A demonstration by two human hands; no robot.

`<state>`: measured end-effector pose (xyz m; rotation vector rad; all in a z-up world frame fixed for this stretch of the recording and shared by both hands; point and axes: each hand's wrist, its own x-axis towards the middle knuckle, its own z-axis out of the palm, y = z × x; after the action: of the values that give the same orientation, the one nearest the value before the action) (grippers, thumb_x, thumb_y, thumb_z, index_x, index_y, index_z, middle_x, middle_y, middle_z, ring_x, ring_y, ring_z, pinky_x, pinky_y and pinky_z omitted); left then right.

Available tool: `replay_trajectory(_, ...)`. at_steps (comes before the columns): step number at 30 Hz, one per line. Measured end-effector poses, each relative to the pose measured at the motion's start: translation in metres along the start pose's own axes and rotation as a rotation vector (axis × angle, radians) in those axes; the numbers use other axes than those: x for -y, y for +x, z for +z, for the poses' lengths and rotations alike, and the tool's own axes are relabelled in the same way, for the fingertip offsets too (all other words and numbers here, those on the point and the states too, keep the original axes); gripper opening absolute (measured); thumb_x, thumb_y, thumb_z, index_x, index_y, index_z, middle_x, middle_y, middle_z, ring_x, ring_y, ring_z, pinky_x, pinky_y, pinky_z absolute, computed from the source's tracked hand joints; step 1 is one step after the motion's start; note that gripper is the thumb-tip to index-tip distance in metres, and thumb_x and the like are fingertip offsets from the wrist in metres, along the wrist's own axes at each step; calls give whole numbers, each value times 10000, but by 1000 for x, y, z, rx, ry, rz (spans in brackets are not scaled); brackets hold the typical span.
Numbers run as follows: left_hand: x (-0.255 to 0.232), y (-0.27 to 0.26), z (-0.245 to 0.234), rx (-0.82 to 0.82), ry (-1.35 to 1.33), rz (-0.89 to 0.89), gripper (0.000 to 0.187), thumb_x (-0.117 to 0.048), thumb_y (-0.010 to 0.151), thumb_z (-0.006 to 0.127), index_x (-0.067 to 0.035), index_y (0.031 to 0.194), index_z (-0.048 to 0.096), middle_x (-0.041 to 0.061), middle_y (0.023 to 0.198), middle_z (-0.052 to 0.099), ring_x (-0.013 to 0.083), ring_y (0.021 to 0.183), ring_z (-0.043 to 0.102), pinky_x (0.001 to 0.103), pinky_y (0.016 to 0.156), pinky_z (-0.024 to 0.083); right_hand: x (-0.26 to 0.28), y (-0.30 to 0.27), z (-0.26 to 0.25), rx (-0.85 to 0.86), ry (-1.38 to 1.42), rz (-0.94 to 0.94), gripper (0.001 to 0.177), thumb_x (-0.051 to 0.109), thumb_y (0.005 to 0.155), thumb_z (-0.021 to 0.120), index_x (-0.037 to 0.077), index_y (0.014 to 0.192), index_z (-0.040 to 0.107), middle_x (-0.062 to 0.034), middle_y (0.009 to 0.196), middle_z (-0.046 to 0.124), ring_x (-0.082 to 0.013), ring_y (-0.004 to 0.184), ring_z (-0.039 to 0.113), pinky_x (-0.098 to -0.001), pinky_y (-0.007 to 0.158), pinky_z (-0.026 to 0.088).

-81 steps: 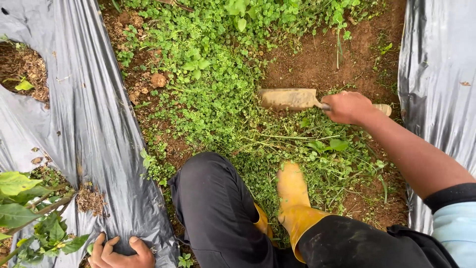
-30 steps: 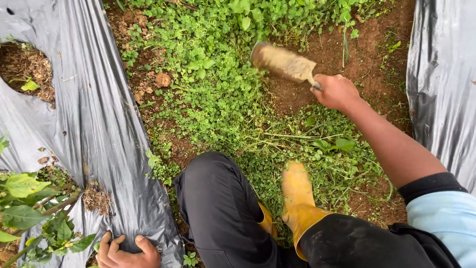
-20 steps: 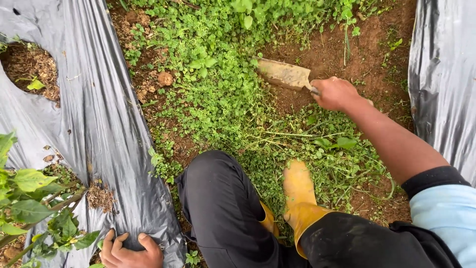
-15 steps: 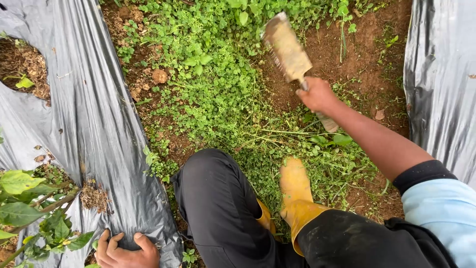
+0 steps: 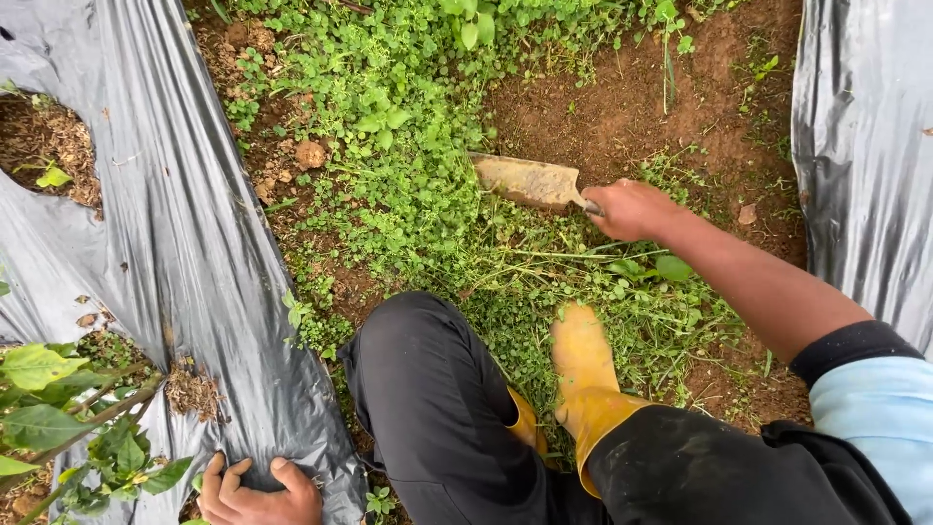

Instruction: Using a hand trowel and hands to remove weeds from a garden bed between rows of plants covered in plastic mulch.

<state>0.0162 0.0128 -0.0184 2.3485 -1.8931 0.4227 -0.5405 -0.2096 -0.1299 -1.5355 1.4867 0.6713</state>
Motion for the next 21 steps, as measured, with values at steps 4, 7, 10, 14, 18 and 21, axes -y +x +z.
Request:
replay_trajectory(4,-19,16,-17,13,11,32,490,-446,1175,364,21,1141,508,225,1309,539,407,1077,514,540,951,399,10,-14,-21,-161,318,225,147,84,1092,500,58,1093,645,-97,779,653,-170,518,564,-243,372,471)
replay_trajectory(7,-7,4,-9,21,13,12,510,-473,1172,367,14,1134,515,216,1344,525,389,1033,479,543,952,379,2,-22,-9,5,-115,11,166,183,1085,471,174,1096,637,-48,861,689,-186,729,685,-250,533,609)
replay_trajectory(10,0,-2,1,11,-3,13,516,-479,1174,365,13,1163,519,218,1358,511,389,1014,460,574,967,386,-12,-18,1,38,-88,-31,166,165,1065,512,173,930,609,3,733,596,-115,608,566,-206,476,484)
replay_trajectory(14,-14,8,-15,18,46,32,495,-454,1186,374,18,1180,521,223,1356,529,414,1094,504,570,964,400,-8,-35,-11,-100,146,141,124,178,1069,560,139,968,622,-24,735,635,-156,604,607,-242,462,518)
replay_trajectory(18,-18,15,-15,-84,-80,63,399,-330,1152,419,52,1097,520,265,1308,558,446,1146,527,584,1005,412,-10,-48,-2,-22,184,135,145,157,1069,534,73,1124,638,-93,817,681,-168,628,613,-255,503,546)
replay_trajectory(21,-15,13,-10,-118,-103,72,297,-255,1132,466,32,1073,520,249,1312,569,435,1143,528,577,987,405,-23,-49,9,-46,-8,107,149,241,1071,519,141,1061,630,-27,808,693,-150,668,680,-268,524,615)
